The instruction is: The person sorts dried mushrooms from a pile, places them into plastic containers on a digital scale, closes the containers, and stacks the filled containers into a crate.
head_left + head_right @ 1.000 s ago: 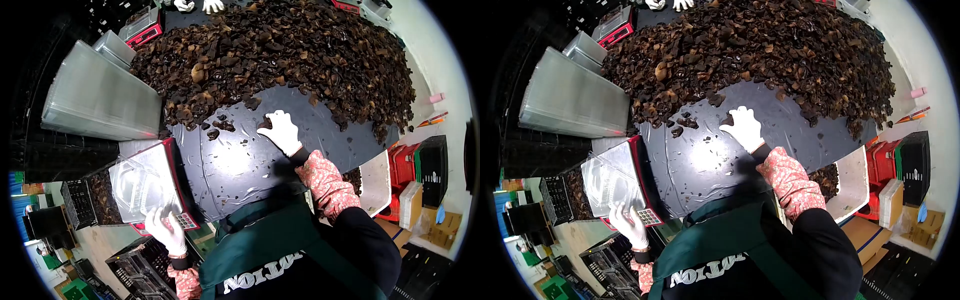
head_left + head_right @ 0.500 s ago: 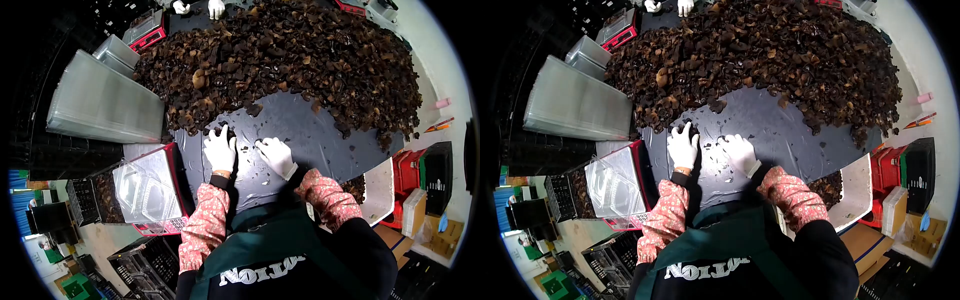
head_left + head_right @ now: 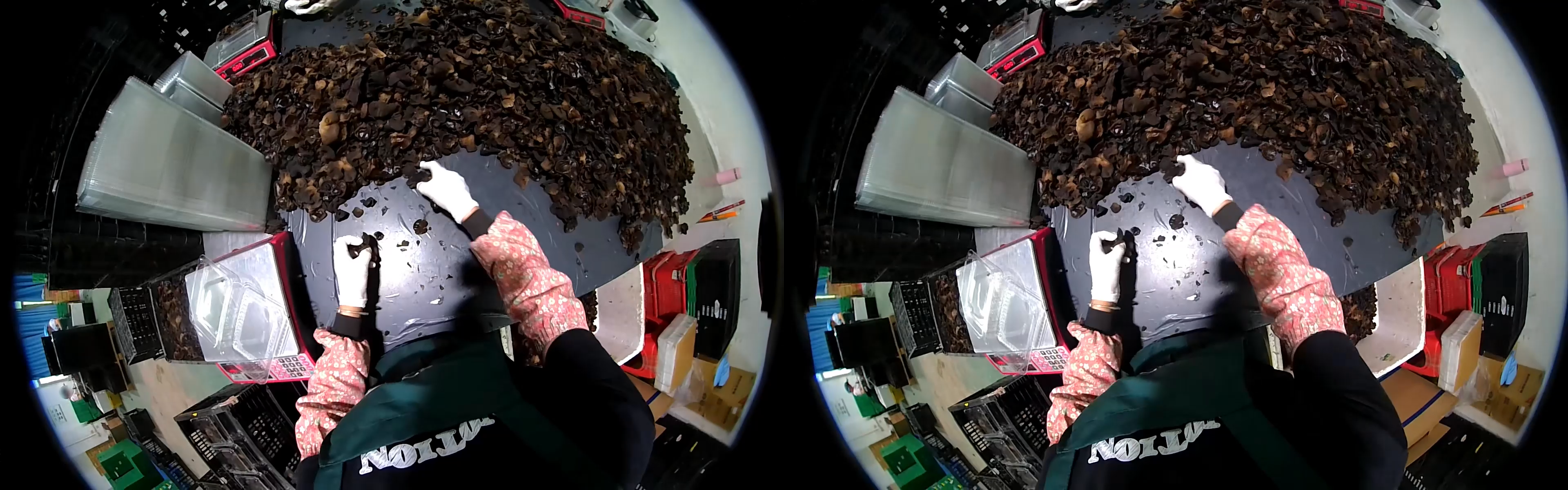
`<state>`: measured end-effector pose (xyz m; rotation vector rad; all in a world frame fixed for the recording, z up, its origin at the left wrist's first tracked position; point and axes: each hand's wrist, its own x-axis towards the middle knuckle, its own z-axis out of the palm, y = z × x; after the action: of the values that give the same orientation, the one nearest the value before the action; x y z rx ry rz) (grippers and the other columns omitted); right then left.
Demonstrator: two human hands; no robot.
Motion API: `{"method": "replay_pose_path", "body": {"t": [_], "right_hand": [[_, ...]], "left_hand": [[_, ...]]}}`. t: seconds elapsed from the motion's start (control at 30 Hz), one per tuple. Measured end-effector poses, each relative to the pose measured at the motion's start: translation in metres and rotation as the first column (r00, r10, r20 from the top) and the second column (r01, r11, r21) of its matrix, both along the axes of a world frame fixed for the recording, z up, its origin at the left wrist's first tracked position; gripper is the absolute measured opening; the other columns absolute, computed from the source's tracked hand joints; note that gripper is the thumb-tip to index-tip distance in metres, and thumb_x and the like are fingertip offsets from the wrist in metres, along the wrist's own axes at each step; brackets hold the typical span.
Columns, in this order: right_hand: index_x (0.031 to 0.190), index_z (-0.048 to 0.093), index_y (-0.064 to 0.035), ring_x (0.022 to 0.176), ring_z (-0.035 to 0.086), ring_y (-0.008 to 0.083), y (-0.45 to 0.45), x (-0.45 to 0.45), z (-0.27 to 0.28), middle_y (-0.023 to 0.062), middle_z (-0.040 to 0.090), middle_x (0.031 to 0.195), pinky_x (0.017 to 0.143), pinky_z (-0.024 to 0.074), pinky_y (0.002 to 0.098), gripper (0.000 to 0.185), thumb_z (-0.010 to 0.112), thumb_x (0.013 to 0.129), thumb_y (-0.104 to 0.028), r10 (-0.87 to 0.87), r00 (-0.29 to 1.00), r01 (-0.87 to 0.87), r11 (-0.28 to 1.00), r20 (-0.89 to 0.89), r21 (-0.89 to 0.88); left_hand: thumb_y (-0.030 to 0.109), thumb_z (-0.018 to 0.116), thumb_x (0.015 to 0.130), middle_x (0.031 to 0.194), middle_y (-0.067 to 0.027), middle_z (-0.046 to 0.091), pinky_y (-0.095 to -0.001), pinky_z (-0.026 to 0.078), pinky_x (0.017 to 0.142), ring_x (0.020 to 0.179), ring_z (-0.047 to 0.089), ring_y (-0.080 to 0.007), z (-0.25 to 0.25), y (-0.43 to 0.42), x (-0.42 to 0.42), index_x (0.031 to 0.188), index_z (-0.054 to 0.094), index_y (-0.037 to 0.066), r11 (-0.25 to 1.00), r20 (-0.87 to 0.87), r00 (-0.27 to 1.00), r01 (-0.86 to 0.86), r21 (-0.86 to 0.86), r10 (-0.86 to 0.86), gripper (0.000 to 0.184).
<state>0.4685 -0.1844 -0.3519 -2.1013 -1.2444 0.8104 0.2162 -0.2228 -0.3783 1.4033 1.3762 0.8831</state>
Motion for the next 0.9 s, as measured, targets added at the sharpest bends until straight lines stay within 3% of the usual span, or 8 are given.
{"method": "replay_pose_path", "body": {"t": [0.1, 0.23, 0.33, 0.43, 0.6, 0.7, 0.8, 0.9], "right_hand": [[0.113, 0.063, -0.01, 0.101, 0.068, 0.0352, 0.006, -0.011, -0.003, 0.0183, 0.071, 0.103, 0.087, 0.0526, 0.0466, 0.034, 0.064, 0.084, -0.028, 0.194, 0.949, -0.178, 0.98, 0.248, -0.087], [0.109, 0.067, -0.0123, 0.095, 0.069, 0.0369, 0.0, -0.012, 0.003, 0.0167, 0.072, 0.1, 0.084, 0.0538, 0.0463, 0.031, 0.065, 0.084, -0.03, 0.193, 0.957, -0.18, 0.98, 0.218, -0.081], [0.108, 0.067, -0.0111, 0.086, 0.071, 0.0289, -0.029, -0.013, 0.003, 0.0148, 0.073, 0.093, 0.077, 0.0546, 0.0414, 0.033, 0.069, 0.081, -0.03, 0.147, 0.977, -0.158, 0.986, -0.153, -0.059], [0.098, 0.064, -0.0027, 0.055, 0.051, 0.0071, -0.068, -0.023, 0.013, -0.0008, 0.061, 0.072, 0.048, 0.0398, 0.0242, 0.019, 0.067, 0.088, -0.018, 0.093, 0.698, -0.085, 0.995, -0.71, 0.046], [0.1, 0.063, -0.0042, 0.055, 0.047, 0.0037, -0.089, -0.085, 0.058, -0.0025, 0.057, 0.071, 0.046, 0.035, 0.0209, 0.017, 0.066, 0.09, -0.017, 0.226, 0.548, -0.246, 0.964, -0.805, 0.103], [0.107, 0.065, -0.0056, 0.063, 0.05, 0.0043, -0.076, -0.135, 0.103, -0.002, 0.06, 0.079, 0.056, 0.0397, 0.0221, 0.02, 0.063, 0.093, -0.02, 0.366, 0.42, -0.435, 0.884, -0.831, 0.169], [0.11, 0.064, -0.0037, 0.059, 0.05, 0.0035, -0.056, -0.213, 0.131, -0.0018, 0.062, 0.079, 0.051, 0.0392, 0.0207, 0.025, 0.066, 0.093, -0.021, 0.526, 0.38, -0.445, 0.825, -0.761, 0.348], [0.109, 0.066, -0.0061, 0.073, 0.065, 0.0141, -0.04, -0.293, 0.151, 0.0041, 0.067, 0.084, 0.067, 0.0537, 0.0301, 0.025, 0.069, 0.089, -0.02, 0.583, 0.348, -0.539, 0.765, -0.734, 0.351]], "left_hand": [[-0.005, 0.059, 0.088, 0.107, -0.0119, 0.062, -0.025, 0.052, 0.069, 0.083, 0.063, -0.0157, 0.007, -0.004, -0.003, 0.111, 0.053, 0.003, 0.957, 0.644, 0.764, 0.153, -0.245, 0.042, 0.025], [-0.001, 0.061, 0.088, 0.116, -0.0105, 0.06, -0.029, 0.055, 0.074, 0.098, 0.063, -0.019, 0.004, -0.011, -0.009, 0.124, 0.055, 0.003, 0.926, 0.817, 0.555, 0.209, -0.316, 0.154, 0.037], [0.001, 0.06, 0.087, 0.113, -0.0089, 0.061, -0.0304, 0.053, 0.071, 0.094, 0.061, -0.0181, -0.004, -0.018, -0.025, 0.123, 0.057, 0.003, 0.897, 0.875, 0.41, 0.237, -0.374, 0.257, 0.036], [0.003, 0.058, 0.086, 0.108, -0.0089, 0.063, -0.0306, 0.053, 0.07, 0.092, 0.061, -0.019, -0.012, -0.02, -0.04, 0.119, 0.059, 0.003, 0.843, 0.949, 0.118, 0.437, -0.314, 0.292, 0.033], [0.001, 0.057, 0.085, 0.11, -0.0131, 0.064, -0.0285, 0.051, 0.068, 0.086, 0.061, -0.0192, 0.046, -0.055, -0.047, 0.114, 0.058, 0.003, 0.869, 0.828, 0.513, 0.277, -0.411, 0.228, 0.029], [-0.003, 0.057, 0.081, 0.11, -0.0145, 0.064, -0.0273, 0.046, 0.061, 0.079, 0.058, -0.0174, 0.105, -0.077, -0.083, 0.112, 0.058, 0.003, 0.993, 0.8, 0.591, -0.011, -0.119, 0.102, 0.032], [0.0, 0.05, 0.076, 0.11, -0.0112, 0.061, -0.025, 0.048, 0.067, 0.079, 0.057, -0.0159, 0.141, -0.09, -0.156, 0.104, 0.06, 0.004, 0.894, 0.279, 0.894, -0.409, 0.184, 0.351, 0.031], [0.0, 0.048, 0.076, 0.115, -0.0119, 0.061, -0.0273, 0.048, 0.08, 0.089, 0.057, -0.0166, 0.145, -0.087, -0.212, 0.111, 0.06, 0.0, 0.719, 0.321, 0.776, -0.627, 0.3, 0.543, 0.037]]}}
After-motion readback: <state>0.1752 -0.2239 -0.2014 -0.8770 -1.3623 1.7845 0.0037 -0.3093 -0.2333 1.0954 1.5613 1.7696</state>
